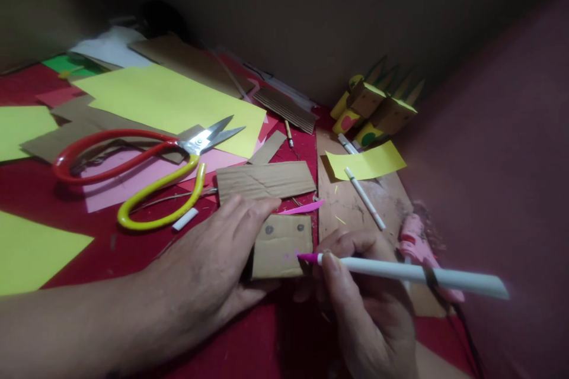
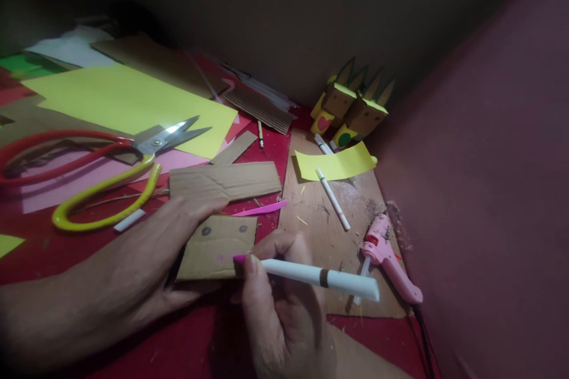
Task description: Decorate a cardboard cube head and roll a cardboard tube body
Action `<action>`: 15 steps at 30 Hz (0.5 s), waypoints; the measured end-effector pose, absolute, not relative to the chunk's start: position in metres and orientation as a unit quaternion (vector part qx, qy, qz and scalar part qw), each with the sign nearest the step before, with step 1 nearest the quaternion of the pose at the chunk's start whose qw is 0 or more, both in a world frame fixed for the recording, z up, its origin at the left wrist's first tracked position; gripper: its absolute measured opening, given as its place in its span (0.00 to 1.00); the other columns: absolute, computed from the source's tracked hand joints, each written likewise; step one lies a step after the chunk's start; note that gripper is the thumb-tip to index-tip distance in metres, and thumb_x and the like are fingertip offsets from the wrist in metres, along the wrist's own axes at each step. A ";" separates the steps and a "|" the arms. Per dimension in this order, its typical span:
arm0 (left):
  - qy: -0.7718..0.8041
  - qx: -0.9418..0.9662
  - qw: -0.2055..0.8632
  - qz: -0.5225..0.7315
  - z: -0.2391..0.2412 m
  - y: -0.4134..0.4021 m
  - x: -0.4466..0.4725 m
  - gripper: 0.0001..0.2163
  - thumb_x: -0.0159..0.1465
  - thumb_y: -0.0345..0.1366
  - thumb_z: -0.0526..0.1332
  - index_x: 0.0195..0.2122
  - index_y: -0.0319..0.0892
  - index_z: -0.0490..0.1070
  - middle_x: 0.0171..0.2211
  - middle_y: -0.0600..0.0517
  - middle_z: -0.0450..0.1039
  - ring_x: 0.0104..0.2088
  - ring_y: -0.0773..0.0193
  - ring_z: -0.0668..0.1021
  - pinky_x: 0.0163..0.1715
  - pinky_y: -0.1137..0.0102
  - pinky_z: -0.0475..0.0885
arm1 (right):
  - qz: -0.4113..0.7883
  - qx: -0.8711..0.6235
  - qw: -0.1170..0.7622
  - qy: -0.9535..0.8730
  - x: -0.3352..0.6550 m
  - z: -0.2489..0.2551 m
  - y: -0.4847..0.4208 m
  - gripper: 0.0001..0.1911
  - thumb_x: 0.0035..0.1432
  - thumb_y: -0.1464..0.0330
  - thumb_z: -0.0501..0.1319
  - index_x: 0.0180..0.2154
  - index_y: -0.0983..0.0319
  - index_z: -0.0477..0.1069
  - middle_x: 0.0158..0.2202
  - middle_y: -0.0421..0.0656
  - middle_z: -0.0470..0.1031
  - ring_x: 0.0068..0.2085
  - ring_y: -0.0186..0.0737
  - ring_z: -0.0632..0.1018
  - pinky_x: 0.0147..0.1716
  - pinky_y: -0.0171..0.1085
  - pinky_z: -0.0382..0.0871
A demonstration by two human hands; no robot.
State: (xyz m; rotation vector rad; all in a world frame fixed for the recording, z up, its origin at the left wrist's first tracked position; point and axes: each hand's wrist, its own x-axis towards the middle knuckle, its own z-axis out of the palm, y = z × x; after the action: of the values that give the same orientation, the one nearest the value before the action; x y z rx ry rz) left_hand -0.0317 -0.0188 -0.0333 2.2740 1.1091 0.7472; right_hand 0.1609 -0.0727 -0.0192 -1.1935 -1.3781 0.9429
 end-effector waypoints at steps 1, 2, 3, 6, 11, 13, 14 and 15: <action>0.406 0.835 0.250 0.275 -0.033 -0.019 -0.032 0.31 0.60 0.42 0.68 0.63 0.43 0.63 0.56 0.40 0.73 0.56 0.42 0.75 0.56 0.50 0.72 | 0.396 -0.496 0.528 -0.564 0.161 -0.018 -0.072 0.05 0.70 0.67 0.58 0.38 0.57 0.67 0.28 0.38 0.70 0.25 0.32 0.74 0.22 0.29 0.68; 0.405 0.836 0.251 0.274 -0.033 -0.019 -0.032 0.31 0.60 0.42 0.68 0.63 0.43 0.63 0.56 0.40 0.73 0.56 0.42 0.75 0.56 0.50 0.72 | 0.402 -0.494 0.540 -0.550 0.160 -0.017 -0.072 0.05 0.70 0.67 0.58 0.38 0.57 0.67 0.27 0.38 0.70 0.24 0.32 0.74 0.22 0.30 0.68; 0.404 0.836 0.253 0.273 -0.033 -0.019 -0.032 0.31 0.60 0.41 0.68 0.63 0.43 0.63 0.56 0.40 0.73 0.56 0.42 0.75 0.56 0.50 0.72 | 0.407 -0.490 0.554 -0.535 0.160 -0.016 -0.071 0.04 0.70 0.67 0.58 0.38 0.57 0.66 0.27 0.37 0.71 0.23 0.32 0.73 0.21 0.30 0.68; 0.402 0.835 0.254 0.276 -0.033 -0.020 -0.033 0.30 0.61 0.41 0.67 0.63 0.43 0.62 0.56 0.41 0.73 0.55 0.42 0.75 0.55 0.51 0.73 | 0.412 -0.484 0.583 -0.506 0.158 -0.012 -0.071 0.04 0.70 0.67 0.58 0.39 0.56 0.66 0.26 0.35 0.70 0.21 0.30 0.71 0.19 0.30 0.65; 0.404 0.835 0.246 0.280 -0.036 -0.019 -0.033 0.32 0.60 0.42 0.67 0.64 0.45 0.61 0.53 0.41 0.74 0.53 0.42 0.76 0.54 0.49 0.73 | 0.400 -0.476 0.571 -0.536 0.158 -0.014 -0.072 0.04 0.70 0.69 0.58 0.38 0.56 0.67 0.27 0.36 0.69 0.24 0.32 0.71 0.23 0.31 0.66; 0.405 0.834 0.245 0.284 -0.037 -0.018 -0.032 0.33 0.59 0.42 0.68 0.64 0.45 0.61 0.53 0.41 0.74 0.52 0.41 0.76 0.53 0.49 0.73 | 0.398 -0.481 0.564 -0.540 0.159 -0.017 -0.073 0.04 0.70 0.68 0.58 0.38 0.57 0.67 0.28 0.37 0.69 0.25 0.32 0.72 0.23 0.31 0.66; 0.405 0.834 0.245 0.283 -0.037 -0.018 -0.032 0.33 0.59 0.43 0.68 0.64 0.45 0.62 0.53 0.42 0.74 0.52 0.41 0.76 0.53 0.50 0.74 | 0.398 -0.487 0.559 -0.540 0.159 -0.018 -0.073 0.04 0.70 0.67 0.59 0.38 0.56 0.67 0.28 0.37 0.69 0.25 0.32 0.72 0.23 0.31 0.66; 0.405 0.834 0.246 0.282 -0.036 -0.018 -0.032 0.33 0.59 0.43 0.68 0.64 0.45 0.62 0.53 0.42 0.74 0.52 0.41 0.76 0.53 0.51 0.74 | 0.399 -0.493 0.553 -0.541 0.160 -0.019 -0.073 0.04 0.70 0.67 0.58 0.38 0.56 0.67 0.27 0.37 0.68 0.24 0.32 0.72 0.23 0.31 0.66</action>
State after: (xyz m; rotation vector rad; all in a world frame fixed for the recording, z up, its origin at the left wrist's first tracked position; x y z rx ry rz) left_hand -0.0325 -0.0177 -0.0364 2.2763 1.1048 0.7695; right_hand 0.1597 -0.0733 -0.0189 -1.1649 -1.2785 0.9433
